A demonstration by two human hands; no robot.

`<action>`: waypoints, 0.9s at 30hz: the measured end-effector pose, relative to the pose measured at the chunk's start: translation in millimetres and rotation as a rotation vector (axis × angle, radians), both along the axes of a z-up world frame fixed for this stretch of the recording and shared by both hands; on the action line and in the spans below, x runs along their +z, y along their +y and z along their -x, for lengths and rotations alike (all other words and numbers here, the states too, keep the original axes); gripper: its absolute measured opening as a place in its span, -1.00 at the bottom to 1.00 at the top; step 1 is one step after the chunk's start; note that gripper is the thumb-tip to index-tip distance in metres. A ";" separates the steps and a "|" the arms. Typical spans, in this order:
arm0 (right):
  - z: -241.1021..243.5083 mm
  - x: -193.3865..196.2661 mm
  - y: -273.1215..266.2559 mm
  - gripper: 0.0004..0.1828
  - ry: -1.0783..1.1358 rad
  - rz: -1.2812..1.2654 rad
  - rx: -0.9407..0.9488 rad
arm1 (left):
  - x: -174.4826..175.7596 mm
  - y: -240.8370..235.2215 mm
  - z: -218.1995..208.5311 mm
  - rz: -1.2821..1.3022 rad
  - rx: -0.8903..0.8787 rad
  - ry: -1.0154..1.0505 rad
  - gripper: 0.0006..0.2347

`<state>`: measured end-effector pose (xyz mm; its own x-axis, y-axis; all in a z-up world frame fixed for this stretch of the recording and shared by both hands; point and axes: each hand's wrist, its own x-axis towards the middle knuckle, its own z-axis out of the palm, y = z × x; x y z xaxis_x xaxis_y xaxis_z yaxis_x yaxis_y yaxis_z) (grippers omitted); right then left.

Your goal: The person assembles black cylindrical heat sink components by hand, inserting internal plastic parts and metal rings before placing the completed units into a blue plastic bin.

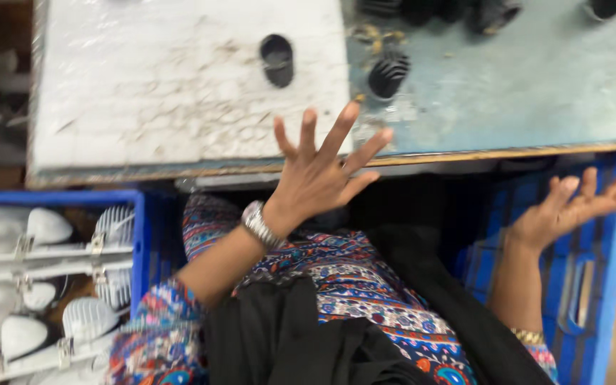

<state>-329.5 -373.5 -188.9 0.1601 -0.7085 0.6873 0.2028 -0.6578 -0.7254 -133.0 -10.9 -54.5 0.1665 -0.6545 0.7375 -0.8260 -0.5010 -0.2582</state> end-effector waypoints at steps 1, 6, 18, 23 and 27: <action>-0.8 4.9 15.6 -0.10 -0.010 -0.011 0.053 | 0.3 1.6 -10.2 0.012 0.000 -0.026 -0.49; -14.6 36.0 93.1 -0.12 -0.037 -0.164 0.334 | -2.6 16.4 -39.8 -0.015 -0.097 -0.105 -0.44; -137.7 88.2 112.6 -0.32 0.059 0.726 -0.235 | -12.3 10.2 -48.8 -0.158 -0.168 -0.195 -0.17; -138.5 91.8 115.5 -0.28 0.101 0.644 -0.193 | -11.2 15.6 -41.0 -0.097 -0.355 -0.132 -0.34; -132.8 93.0 111.8 -0.21 0.339 0.599 -0.201 | -9.4 12.3 -25.7 -0.109 -0.643 -0.137 -0.55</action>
<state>-196.7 -261.7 -95.9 0.3395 -0.2635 0.9029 -0.1366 -0.9636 -0.2298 -107.2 1.3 -63.8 -0.3725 -0.6639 0.6484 -0.9077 0.1150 -0.4036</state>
